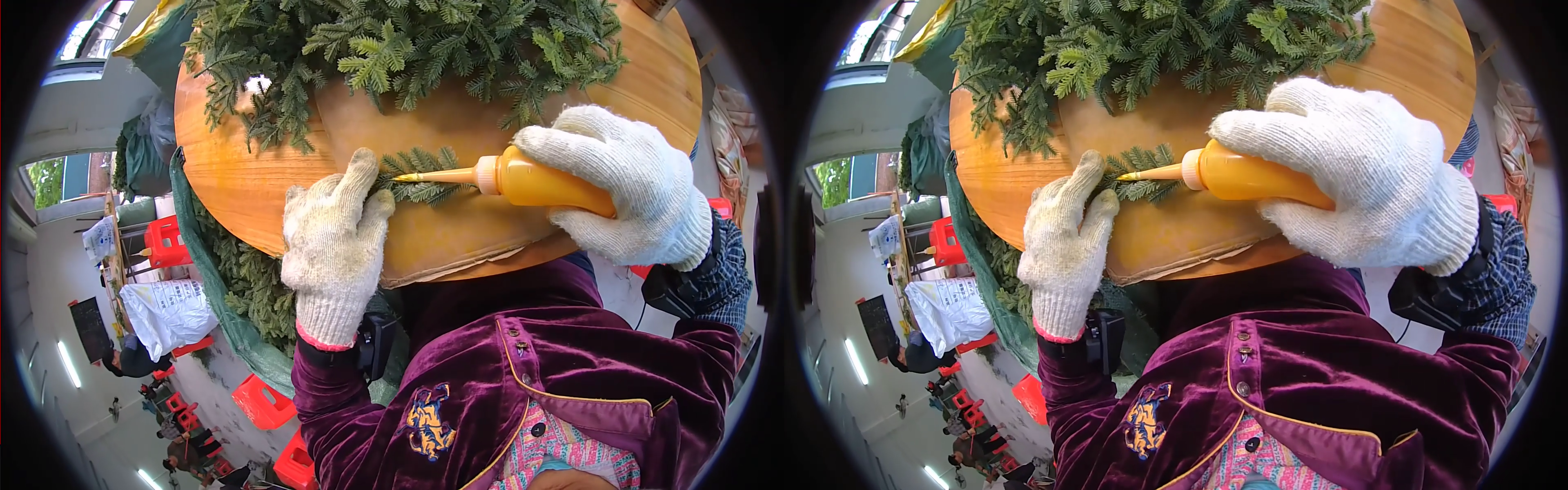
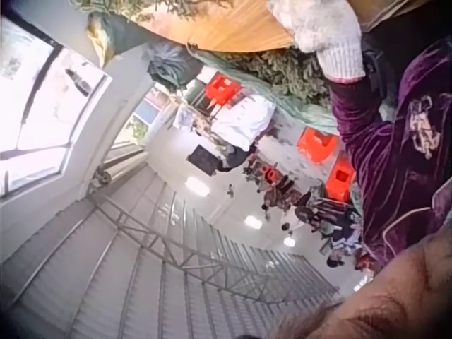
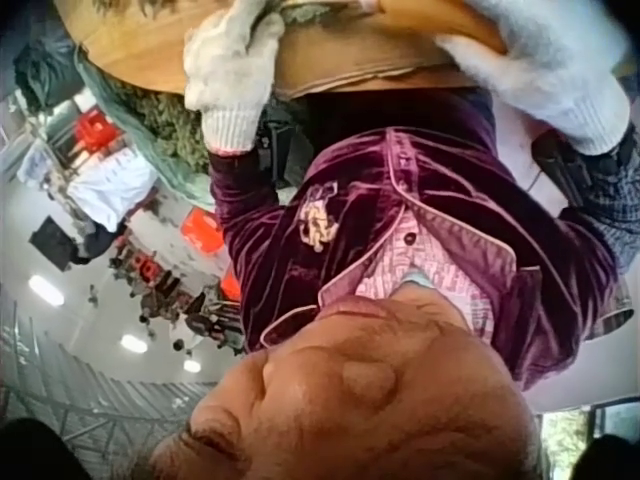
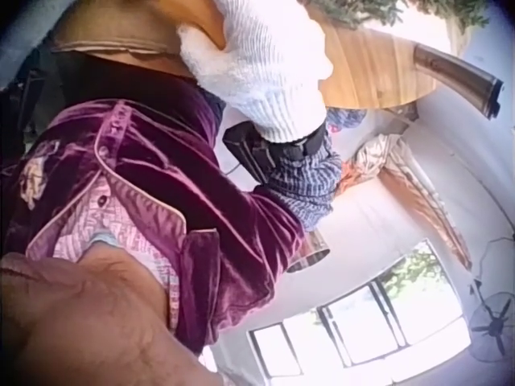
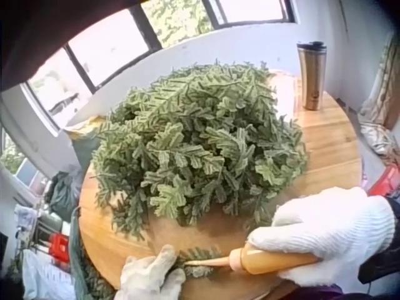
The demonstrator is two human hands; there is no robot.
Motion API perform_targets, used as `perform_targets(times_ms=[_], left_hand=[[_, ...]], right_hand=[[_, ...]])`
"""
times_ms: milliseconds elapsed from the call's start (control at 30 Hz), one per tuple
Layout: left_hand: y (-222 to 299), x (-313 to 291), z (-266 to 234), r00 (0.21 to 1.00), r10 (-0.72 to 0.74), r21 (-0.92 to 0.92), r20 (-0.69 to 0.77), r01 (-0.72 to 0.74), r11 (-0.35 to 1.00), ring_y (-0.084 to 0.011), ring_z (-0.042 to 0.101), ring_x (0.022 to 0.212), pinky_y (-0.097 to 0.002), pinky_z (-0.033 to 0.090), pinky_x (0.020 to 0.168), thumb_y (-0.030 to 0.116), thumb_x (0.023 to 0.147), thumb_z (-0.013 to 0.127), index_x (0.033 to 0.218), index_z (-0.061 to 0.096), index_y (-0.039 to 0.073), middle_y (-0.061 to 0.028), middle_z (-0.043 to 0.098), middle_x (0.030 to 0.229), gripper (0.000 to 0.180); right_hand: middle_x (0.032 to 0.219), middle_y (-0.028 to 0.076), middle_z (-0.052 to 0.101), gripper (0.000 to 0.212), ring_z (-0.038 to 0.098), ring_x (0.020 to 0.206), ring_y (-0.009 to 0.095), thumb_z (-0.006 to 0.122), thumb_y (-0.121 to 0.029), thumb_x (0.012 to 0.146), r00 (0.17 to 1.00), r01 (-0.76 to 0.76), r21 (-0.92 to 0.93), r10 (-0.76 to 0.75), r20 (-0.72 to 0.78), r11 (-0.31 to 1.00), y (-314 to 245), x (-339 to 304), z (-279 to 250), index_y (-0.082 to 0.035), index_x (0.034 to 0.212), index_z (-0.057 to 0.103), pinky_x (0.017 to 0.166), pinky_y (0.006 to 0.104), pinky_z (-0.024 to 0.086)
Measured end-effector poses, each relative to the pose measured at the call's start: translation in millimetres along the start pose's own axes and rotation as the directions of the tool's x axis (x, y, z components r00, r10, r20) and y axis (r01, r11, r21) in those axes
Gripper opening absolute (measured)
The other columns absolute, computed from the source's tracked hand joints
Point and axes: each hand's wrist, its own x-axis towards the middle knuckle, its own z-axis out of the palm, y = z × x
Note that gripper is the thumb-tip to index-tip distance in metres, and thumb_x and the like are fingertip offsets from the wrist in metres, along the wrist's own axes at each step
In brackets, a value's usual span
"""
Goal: The person applies glue to a pine branch from a squeeze bottle, places the branch onto a wreath, and then retrieves more branches from a large bag.
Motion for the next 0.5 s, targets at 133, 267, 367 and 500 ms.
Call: perform_targets(times_ms=[133,267,367,500], left_hand=[[-1.7,1.9,-5.3,0.996,-0.012,0.030,0.085,0.010,0.999,-0.0321,0.066,0.103,-0.0406,0.052,0.094,0.015,0.088,0.075,0.128,0.070,0.004,-0.0165,0.073,0.112,0.042],[-6.1,2.7,-2.2,0.998,0.036,0.037,0.045,-0.038,0.999,-0.0321,0.067,0.097,-0.0445,0.049,0.091,0.020,0.084,0.078,0.123,0.071,0.008,-0.0147,0.073,0.103,0.042],[-8.2,1.6,0.4,0.998,0.052,0.032,0.023,-0.053,0.998,-0.0319,0.068,0.094,-0.0472,0.047,0.092,0.022,0.082,0.080,0.121,0.072,0.009,-0.0135,0.073,0.098,0.042],[-10.4,-2.0,1.9,0.999,0.036,0.025,0.017,-0.036,0.999,-0.0311,0.068,0.095,-0.0503,0.045,0.098,0.023,0.083,0.079,0.121,0.072,0.008,-0.0123,0.073,0.098,0.041]], right_hand=[[0.105,0.019,0.067,0.069,0.068,0.094,0.040,0.080,-0.002,0.065,1.000,0.023,-0.043,-0.022,0.013,0.999,-2.1,-1.0,-5.8,-0.004,0.132,0.064,0.081,0.0427,0.056],[0.106,0.019,0.066,0.071,0.068,0.093,0.039,0.080,-0.002,0.065,0.999,-0.008,-0.088,0.012,0.043,0.996,-6.6,-6.4,-8.5,-0.004,0.133,0.063,0.080,0.0425,0.056],[0.105,0.019,0.066,0.071,0.069,0.091,0.039,0.080,-0.002,0.064,0.998,-0.051,-0.087,0.054,0.037,0.995,-12.1,-12.3,-7.1,-0.004,0.133,0.063,0.078,0.0423,0.056],[0.105,0.019,0.066,0.070,0.069,0.088,0.037,0.080,-0.002,0.064,0.995,-0.096,-0.080,0.098,0.017,0.992,-17.7,-18.6,-3.1,-0.004,0.132,0.063,0.076,0.0420,0.057]])
